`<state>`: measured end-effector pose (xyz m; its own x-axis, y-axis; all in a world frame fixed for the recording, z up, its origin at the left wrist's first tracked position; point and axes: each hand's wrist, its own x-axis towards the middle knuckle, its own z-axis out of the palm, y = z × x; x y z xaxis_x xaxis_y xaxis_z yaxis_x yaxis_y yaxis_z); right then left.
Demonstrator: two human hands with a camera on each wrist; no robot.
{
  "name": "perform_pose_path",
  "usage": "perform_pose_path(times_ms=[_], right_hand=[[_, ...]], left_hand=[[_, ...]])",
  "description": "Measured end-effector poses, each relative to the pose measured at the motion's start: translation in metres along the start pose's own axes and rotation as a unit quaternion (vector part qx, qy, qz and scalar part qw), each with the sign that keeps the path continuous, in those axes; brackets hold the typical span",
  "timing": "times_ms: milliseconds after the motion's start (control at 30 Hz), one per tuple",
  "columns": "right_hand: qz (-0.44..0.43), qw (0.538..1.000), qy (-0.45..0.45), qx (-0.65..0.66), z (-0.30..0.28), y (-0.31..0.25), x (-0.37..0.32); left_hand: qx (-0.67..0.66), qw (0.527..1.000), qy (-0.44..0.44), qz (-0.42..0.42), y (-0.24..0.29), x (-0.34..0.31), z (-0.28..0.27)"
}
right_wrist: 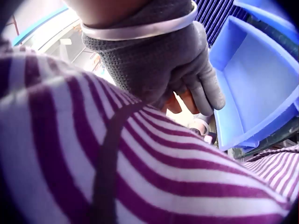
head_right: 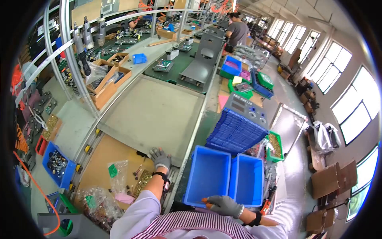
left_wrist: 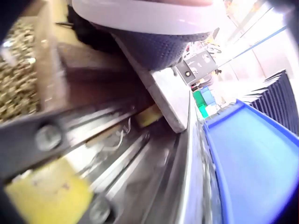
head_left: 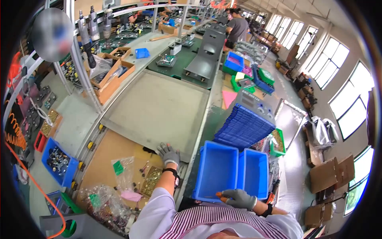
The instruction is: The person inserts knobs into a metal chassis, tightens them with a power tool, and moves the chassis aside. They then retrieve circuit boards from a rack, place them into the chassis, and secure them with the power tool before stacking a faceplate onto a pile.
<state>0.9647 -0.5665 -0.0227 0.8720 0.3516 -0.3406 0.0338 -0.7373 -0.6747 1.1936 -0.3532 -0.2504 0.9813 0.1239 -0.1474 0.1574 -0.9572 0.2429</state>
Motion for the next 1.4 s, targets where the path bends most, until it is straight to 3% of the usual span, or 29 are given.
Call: perform_pose_path(times_ms=[67,233,367,467,500,567,900,933,1000,1067,1100,1133,1200,1267,1333,1400], right_hand=[[0.063,0.998,0.012,0.019,-0.014,-0.019,-0.024],[0.175,0.978,0.032,0.106,-0.017,0.001,-0.069],[0.130,0.983,0.069,0.114,-0.023,0.006,-0.079],[0.120,0.972,0.100,0.179,-0.014,0.021,-0.075],[0.101,0.976,0.096,0.165,-0.012,0.022,-0.073],[0.063,0.982,0.107,0.140,-0.013,0.024,-0.066],[-0.015,1.000,-0.004,0.027,-0.001,0.023,-0.051],[0.000,1.000,-0.003,0.011,0.003,0.018,-0.058],[-0.061,0.998,0.021,0.016,0.007,0.012,-0.069],[-0.077,0.994,0.055,0.049,0.015,0.023,-0.084],[-0.077,0.994,0.061,0.048,0.018,0.029,-0.091],[-0.080,0.994,0.063,0.046,0.021,0.033,-0.100],[-0.073,0.991,0.103,0.033,0.023,0.040,-0.124],[-0.037,0.994,0.091,0.045,0.020,0.053,-0.147],[-0.019,0.991,0.112,0.071,0.024,0.064,-0.179],[-0.005,0.978,0.178,0.105,0.030,0.082,-0.226]], left_hand=[[-0.017,0.999,-0.038,-0.017,0.021,0.028,0.001],[0.022,0.997,-0.070,-0.019,0.043,0.049,-0.009],[0.026,0.996,-0.082,-0.008,0.035,0.034,-0.014],[0.049,0.996,-0.072,0.003,0.010,0.026,0.026],[0.026,0.996,-0.085,-0.020,0.007,0.005,0.002],[0.020,0.996,-0.087,-0.025,-0.012,-0.013,0.013],[0.047,0.995,-0.083,-0.008,-0.084,-0.121,-0.010],[0.049,0.995,-0.083,-0.025,-0.087,-0.128,-0.010],[0.068,0.994,-0.090,-0.013,-0.094,-0.132,-0.011],[0.077,0.996,-0.031,0.042,-0.115,-0.127,0.010],[0.060,0.992,-0.111,0.032,-0.113,-0.123,-0.011],[-0.043,0.990,-0.131,0.001,-0.106,-0.127,-0.033],[-0.112,0.990,0.064,0.053,-0.125,-0.120,-0.003],[-0.232,0.949,0.160,0.139,-0.075,-0.154,-0.046],[-0.349,0.904,0.122,0.215,-0.016,-0.192,-0.072],[-0.343,0.881,0.046,0.323,0.053,-0.243,-0.089]])
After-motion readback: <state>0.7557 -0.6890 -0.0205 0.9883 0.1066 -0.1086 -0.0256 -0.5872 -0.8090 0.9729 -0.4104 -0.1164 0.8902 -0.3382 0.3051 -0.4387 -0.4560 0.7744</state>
